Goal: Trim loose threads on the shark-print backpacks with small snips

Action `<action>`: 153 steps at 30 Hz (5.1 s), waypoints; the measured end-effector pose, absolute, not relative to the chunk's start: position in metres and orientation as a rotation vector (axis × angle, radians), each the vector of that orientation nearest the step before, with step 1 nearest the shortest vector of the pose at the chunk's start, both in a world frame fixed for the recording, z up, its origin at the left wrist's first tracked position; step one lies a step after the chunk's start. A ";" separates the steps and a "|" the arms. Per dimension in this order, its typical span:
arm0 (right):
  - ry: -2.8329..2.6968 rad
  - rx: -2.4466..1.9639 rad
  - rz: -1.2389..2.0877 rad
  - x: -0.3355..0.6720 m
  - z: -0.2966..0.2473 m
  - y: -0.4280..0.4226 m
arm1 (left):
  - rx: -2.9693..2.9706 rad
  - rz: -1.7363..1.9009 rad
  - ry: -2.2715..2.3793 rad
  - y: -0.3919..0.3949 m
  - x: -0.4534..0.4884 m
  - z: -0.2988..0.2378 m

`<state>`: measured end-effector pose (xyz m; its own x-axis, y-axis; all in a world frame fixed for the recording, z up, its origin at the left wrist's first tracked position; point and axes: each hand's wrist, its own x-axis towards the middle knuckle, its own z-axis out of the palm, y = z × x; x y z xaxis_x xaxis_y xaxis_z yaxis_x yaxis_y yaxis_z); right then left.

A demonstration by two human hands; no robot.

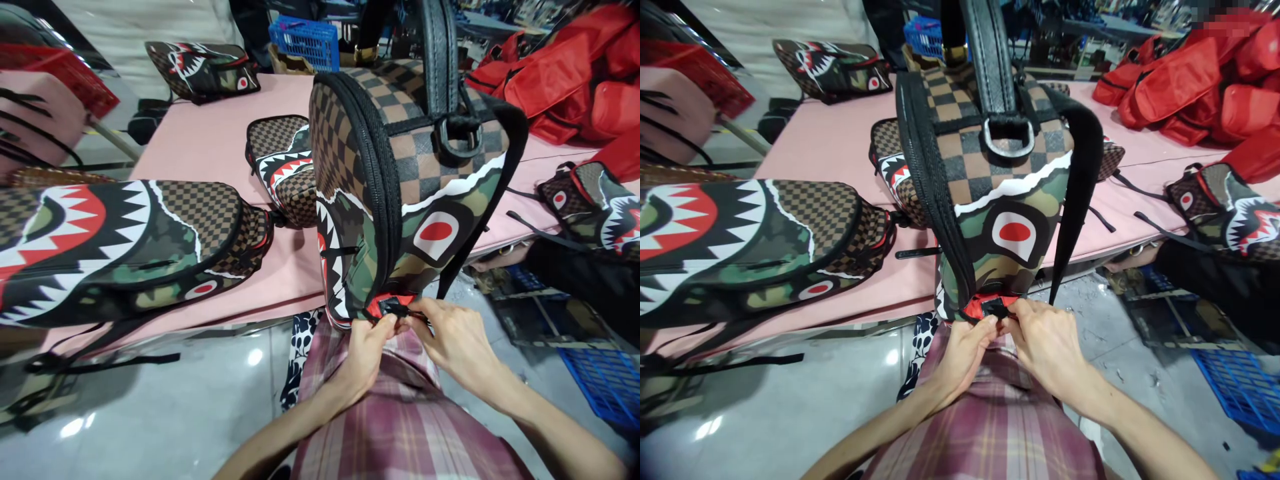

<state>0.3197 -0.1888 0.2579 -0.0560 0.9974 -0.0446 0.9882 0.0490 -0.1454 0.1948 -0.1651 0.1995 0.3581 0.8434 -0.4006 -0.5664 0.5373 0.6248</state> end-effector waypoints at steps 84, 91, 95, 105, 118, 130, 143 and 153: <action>-2.340 -1.718 0.121 0.320 0.242 -0.158 | 0.456 0.946 0.754 -0.160 0.198 0.192; -2.310 -1.785 0.357 0.317 0.241 -0.156 | 0.481 0.949 0.764 -0.160 0.195 0.190; -2.353 -1.899 0.319 0.313 0.242 -0.151 | 0.552 0.954 0.755 -0.158 0.195 0.191; -2.206 -1.712 0.079 0.310 0.220 -0.159 | 0.504 0.978 0.790 -0.158 0.197 0.188; -2.107 -1.791 0.445 0.353 0.258 -0.187 | 0.410 0.843 0.742 -0.159 0.192 0.186; -2.017 -1.918 -0.045 0.337 0.239 -0.198 | 0.382 0.898 0.687 -0.163 0.196 0.180; -2.134 -1.851 0.064 0.328 0.235 -0.188 | 0.358 0.913 0.736 -0.161 0.197 0.186; -2.138 -1.846 0.105 0.329 0.235 -0.187 | 0.374 0.896 0.726 -0.161 0.195 0.187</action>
<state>0.3291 -0.1869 0.2345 -0.1187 0.9751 0.1872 0.9520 0.1653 -0.2578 0.1953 -0.1612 0.1875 0.4127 0.8121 -0.4126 -0.5719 0.5836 0.5765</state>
